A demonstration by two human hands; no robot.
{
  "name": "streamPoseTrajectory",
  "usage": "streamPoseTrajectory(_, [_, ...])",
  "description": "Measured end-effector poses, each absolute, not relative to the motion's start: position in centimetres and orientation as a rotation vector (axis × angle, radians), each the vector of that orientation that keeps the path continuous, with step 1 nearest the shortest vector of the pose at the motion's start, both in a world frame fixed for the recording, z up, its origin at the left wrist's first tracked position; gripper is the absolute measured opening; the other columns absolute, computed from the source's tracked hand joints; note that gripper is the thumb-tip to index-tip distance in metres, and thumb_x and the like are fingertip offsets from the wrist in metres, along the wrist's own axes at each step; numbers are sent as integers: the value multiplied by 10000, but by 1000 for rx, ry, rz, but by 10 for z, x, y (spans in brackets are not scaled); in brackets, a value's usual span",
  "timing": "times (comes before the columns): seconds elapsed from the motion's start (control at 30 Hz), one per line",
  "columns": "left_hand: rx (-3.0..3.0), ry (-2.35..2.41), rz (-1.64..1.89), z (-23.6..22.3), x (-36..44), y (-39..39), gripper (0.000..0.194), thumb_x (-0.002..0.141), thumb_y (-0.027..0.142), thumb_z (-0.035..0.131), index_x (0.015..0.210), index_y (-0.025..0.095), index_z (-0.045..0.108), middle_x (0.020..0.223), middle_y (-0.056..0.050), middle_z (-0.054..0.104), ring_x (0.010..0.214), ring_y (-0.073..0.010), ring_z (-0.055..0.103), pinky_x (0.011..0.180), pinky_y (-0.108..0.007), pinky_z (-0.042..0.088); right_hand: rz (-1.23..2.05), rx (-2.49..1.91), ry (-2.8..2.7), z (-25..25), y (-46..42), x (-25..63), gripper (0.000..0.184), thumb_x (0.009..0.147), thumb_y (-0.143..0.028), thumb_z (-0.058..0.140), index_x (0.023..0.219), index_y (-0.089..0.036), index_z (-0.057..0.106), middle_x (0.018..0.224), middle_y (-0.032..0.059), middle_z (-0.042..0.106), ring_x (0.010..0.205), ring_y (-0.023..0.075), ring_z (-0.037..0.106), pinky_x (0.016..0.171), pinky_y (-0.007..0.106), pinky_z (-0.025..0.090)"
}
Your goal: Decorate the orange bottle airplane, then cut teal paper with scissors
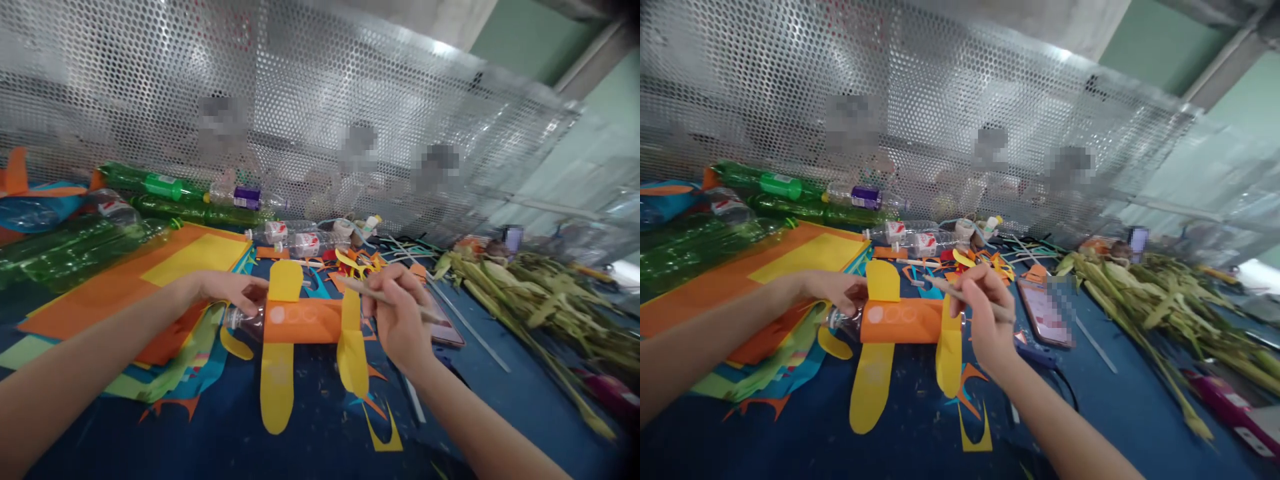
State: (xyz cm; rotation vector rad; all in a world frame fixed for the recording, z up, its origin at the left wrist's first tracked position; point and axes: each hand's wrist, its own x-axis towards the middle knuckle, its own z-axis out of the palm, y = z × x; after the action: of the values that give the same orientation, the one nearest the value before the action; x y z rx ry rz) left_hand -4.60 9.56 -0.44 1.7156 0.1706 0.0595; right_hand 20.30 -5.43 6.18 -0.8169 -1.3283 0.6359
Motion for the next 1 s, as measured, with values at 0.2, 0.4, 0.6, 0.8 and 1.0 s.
streamPoseTrajectory(0.2, [1566,189,-19,6,-45,90,637,698,358,740,1255,168,496,1241,-69,555,1176,-272,453,978,-350,340,878,-997,-1540,45,-49,198,190,884,-281,487,712,-203,504,496,-62,462,447,91,422,491,236,336])
streamPoseTrajectory(0.4, [1558,185,-22,1,-45,94,618,695,324,743,1250,205,501,1277,-68,530,1173,-255,463,966,-336,354,907,-1006,-1600,41,-48,195,166,856,-262,546,733,-211,448,535,-61,517,484,89,455,495,218,352])
streamPoseTrajectory(0.6, [1547,184,-15,0,-44,93,755,656,350,761,1321,214,432,1288,-85,524,1194,-269,455,978,-372,349,909,-1057,-1601,37,-43,193,221,870,-290,540,691,-213,435,459,-78,499,419,78,446,457,207,345])
streamPoseTrajectory(0.8, [1532,203,-7,0,-44,92,822,638,339,771,1358,253,386,1334,-80,485,1230,-285,431,1013,-404,314,962,-1072,-1633,35,-42,192,217,869,-301,544,699,-217,439,493,-61,565,459,91,508,511,222,408])
streamPoseTrajectory(1.0, [1559,223,-4,-2,-45,94,876,644,351,765,1392,249,319,1341,-86,478,1221,-279,436,1010,-402,315,1008,-1084,-1609,31,-41,193,206,866,-322,546,734,-228,419,487,-68,563,480,108,545,530,238,425])
